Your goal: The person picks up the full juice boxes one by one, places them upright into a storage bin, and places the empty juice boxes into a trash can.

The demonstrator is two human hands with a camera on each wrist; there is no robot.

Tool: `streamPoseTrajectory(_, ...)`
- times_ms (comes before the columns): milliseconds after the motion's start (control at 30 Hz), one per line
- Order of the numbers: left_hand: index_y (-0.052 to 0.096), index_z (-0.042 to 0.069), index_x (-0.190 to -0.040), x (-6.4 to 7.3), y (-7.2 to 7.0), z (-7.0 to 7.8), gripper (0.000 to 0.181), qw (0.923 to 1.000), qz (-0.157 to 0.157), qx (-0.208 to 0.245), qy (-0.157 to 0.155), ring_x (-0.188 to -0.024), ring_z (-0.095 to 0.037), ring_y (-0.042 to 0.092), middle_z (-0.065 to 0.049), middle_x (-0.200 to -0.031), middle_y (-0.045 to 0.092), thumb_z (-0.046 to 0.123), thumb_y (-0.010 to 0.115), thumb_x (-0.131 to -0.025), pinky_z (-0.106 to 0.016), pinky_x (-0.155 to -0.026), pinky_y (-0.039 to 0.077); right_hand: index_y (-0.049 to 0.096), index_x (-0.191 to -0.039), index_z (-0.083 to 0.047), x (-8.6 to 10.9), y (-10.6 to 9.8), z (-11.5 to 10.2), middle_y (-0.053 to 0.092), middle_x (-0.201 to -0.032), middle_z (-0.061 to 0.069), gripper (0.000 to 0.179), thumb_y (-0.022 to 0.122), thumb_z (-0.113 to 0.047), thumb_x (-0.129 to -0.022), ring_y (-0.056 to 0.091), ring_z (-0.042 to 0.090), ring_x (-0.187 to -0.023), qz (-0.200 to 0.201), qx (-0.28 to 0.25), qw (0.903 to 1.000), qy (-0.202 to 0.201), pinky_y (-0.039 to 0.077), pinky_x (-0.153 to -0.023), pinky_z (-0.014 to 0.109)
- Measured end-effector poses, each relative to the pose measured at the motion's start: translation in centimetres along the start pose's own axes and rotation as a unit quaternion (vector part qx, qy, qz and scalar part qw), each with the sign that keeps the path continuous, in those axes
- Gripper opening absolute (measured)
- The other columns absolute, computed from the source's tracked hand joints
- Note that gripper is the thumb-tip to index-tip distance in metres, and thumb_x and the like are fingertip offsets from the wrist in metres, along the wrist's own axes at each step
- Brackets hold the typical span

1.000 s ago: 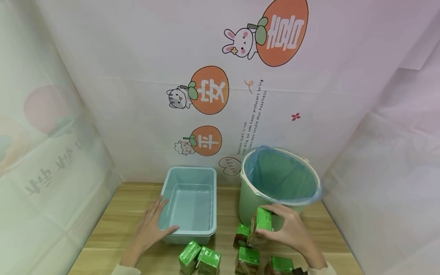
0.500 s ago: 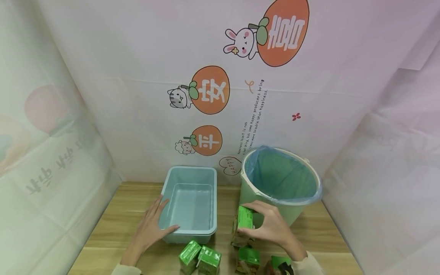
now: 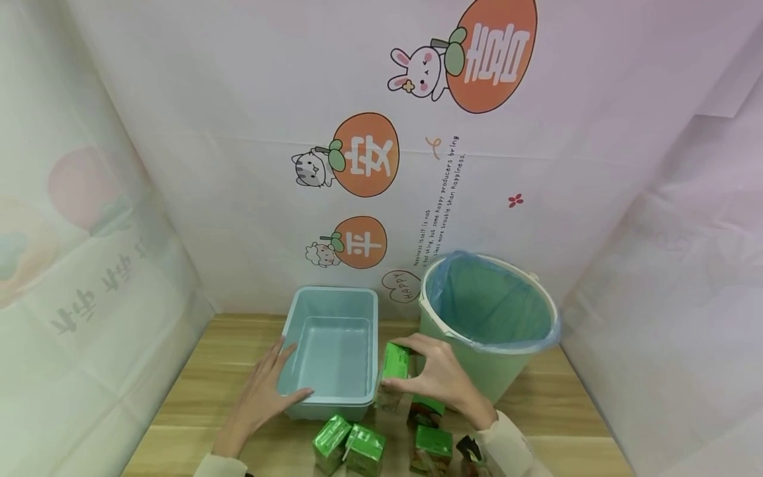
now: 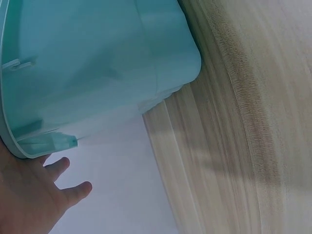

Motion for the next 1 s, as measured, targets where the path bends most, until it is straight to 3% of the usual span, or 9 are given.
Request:
streamPoseTrajectory(300,0.036,0.015,-0.165,-0.4,0.0,-0.1,0.100,0.9999,0.011,-0.003,0.009,-0.153,-0.052,0.027,-0.018,-0.175,0.018,0.057,0.081,-0.088,-0.080,-0.115,0.026,0.076,-0.126,-0.008,-3.2,2.2,-0.4,0.077,-0.119,0.008,0.062,0.096,-0.040,-0.076,0.073,0.027,-0.106,-0.019,-0.007,0.9998,0.007,0.063,-0.088,0.048)
streamPoseTrajectory(633,0.038,0.012,-0.164,-0.4,-0.2,0.2,0.101,0.9998,0.015,-0.013,0.008,-0.150,-0.056,0.031,-0.019,-0.174,0.020,0.061,0.080,-0.087,-0.082,-0.112,0.027,0.076,-0.126,-0.005,-6.0,4.6,-0.9,0.077,-0.120,0.010,0.060,0.095,-0.036,-0.078,0.074,0.026,-0.108,-0.030,-0.035,0.9989,-0.013,0.063,-0.090,0.045)
streamPoseTrajectory(800,0.039,0.012,-0.164,-0.1,-0.2,0.4,0.100,0.9996,0.019,-0.019,0.011,-0.148,-0.058,0.033,-0.021,-0.173,0.023,0.060,0.080,-0.087,-0.083,-0.110,0.030,0.076,-0.126,-0.004,-7.0,5.7,-1.1,0.078,-0.112,0.008,0.060,0.095,-0.035,-0.079,0.071,0.018,-0.092,-0.027,-0.032,0.9990,-0.013,0.061,-0.080,0.034)
streamPoseTrajectory(1000,0.037,0.015,-0.165,-0.1,-0.2,0.3,0.100,0.9998,0.009,-0.020,0.000,-0.149,-0.058,0.032,-0.019,-0.174,0.022,0.058,0.082,-0.086,-0.084,-0.109,0.030,0.075,-0.127,-0.002,-8.1,7.2,-0.9,0.076,-0.102,0.005,0.062,0.093,-0.038,-0.080,0.056,0.006,-0.072,-0.043,-0.043,0.9980,0.013,0.048,-0.061,0.021)
Point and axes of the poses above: each hand's wrist, its own x-axis away from the middle knuckle, its own y-axis out of the palm, z = x × y, the point moved 7 cm from there along -x, towards the middle knuckle
